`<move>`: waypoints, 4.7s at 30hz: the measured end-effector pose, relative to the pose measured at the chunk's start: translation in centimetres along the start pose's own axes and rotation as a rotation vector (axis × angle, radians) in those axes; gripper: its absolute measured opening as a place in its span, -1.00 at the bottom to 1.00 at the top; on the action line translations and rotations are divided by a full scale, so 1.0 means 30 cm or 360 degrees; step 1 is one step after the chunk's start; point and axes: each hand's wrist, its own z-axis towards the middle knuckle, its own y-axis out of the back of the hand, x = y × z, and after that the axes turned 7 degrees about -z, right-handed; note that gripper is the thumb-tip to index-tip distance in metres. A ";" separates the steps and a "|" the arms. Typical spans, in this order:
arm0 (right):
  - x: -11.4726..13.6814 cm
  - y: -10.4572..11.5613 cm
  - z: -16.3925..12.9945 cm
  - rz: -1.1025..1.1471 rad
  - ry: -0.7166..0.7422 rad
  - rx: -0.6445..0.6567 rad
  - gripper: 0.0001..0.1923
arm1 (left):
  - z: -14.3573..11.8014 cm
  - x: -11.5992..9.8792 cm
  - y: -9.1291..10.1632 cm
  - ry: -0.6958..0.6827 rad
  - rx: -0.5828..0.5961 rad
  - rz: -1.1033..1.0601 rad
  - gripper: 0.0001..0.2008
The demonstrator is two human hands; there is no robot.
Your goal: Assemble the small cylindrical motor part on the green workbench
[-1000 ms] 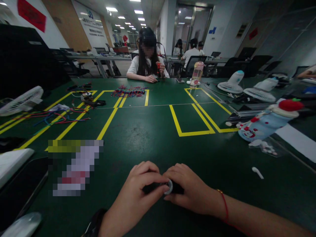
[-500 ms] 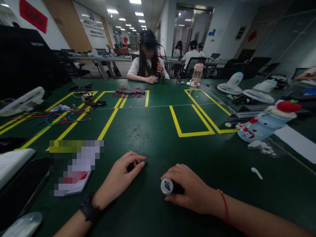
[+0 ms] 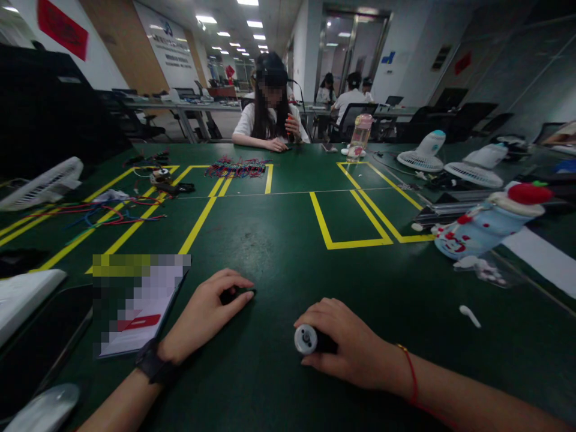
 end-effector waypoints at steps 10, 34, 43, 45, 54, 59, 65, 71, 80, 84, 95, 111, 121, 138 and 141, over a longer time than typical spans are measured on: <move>-0.004 -0.011 0.008 -0.0082 0.0014 -0.0021 -0.68 | -0.080 -0.240 -0.119 -0.0188 0.0263 -0.0408 -0.66; -0.008 -0.004 0.002 -0.0037 0.0017 -0.0011 -0.62 | -0.040 -0.071 -0.051 -0.0375 0.0435 0.0174 -0.86; -0.010 -0.008 0.004 -0.0028 0.0015 -0.0018 -0.63 | -0.043 -0.092 -0.075 -0.0432 0.0488 0.0226 -0.81; -0.011 -0.009 0.005 -0.0028 0.0016 -0.0024 -0.63 | -0.045 -0.100 -0.077 -0.0415 0.0513 0.0226 -0.81; -0.007 0.003 0.002 -0.0012 0.0007 -0.0011 -0.61 | -0.025 -0.044 -0.046 -0.0259 0.0330 -0.0030 -0.83; -0.011 -0.001 -0.001 -0.0008 -0.0005 -0.0009 -0.60 | -0.003 0.026 -0.001 -0.0191 0.0188 0.0049 -0.83; -0.014 -0.004 -0.002 -0.0006 0.0004 -0.0015 -0.59 | -0.003 0.061 0.000 -0.0183 0.0133 0.0117 -0.80; -0.008 -0.004 -0.001 0.0001 0.0007 -0.0017 -0.59 | -0.021 0.005 -0.010 -0.0236 0.0248 0.0178 -0.83; -0.007 -0.003 -0.002 -0.0012 0.0010 -0.0014 -0.62 | -0.048 -0.114 -0.075 -0.0353 0.0525 0.0111 -0.90; -0.008 -0.005 0.001 -0.0033 0.0012 -0.0014 -0.63 | -0.045 -0.136 -0.084 -0.0287 0.0325 -0.0270 -0.90; -0.007 -0.018 0.010 -0.0075 0.0022 -0.0027 -0.69 | -0.066 -0.266 -0.142 -0.0376 0.0154 -0.0235 -0.80; 0.003 0.000 -0.002 -0.0054 0.0012 -0.0020 -0.61 | -0.045 -0.149 -0.069 -0.0102 0.0177 -0.0137 -0.81; 0.001 0.005 -0.006 -0.0027 0.0004 -0.0017 -0.60 | -0.010 -0.063 -0.026 -0.0077 0.0160 -0.0105 -0.82; -0.003 -0.008 0.002 -0.0115 0.0023 -0.0048 -0.68 | -0.077 -0.266 -0.151 -0.0270 0.0171 -0.0402 -0.71; 0.000 -0.004 0.004 -0.0099 0.0028 -0.0034 -0.69 | -0.073 -0.266 -0.152 -0.0327 0.0160 -0.0426 -0.79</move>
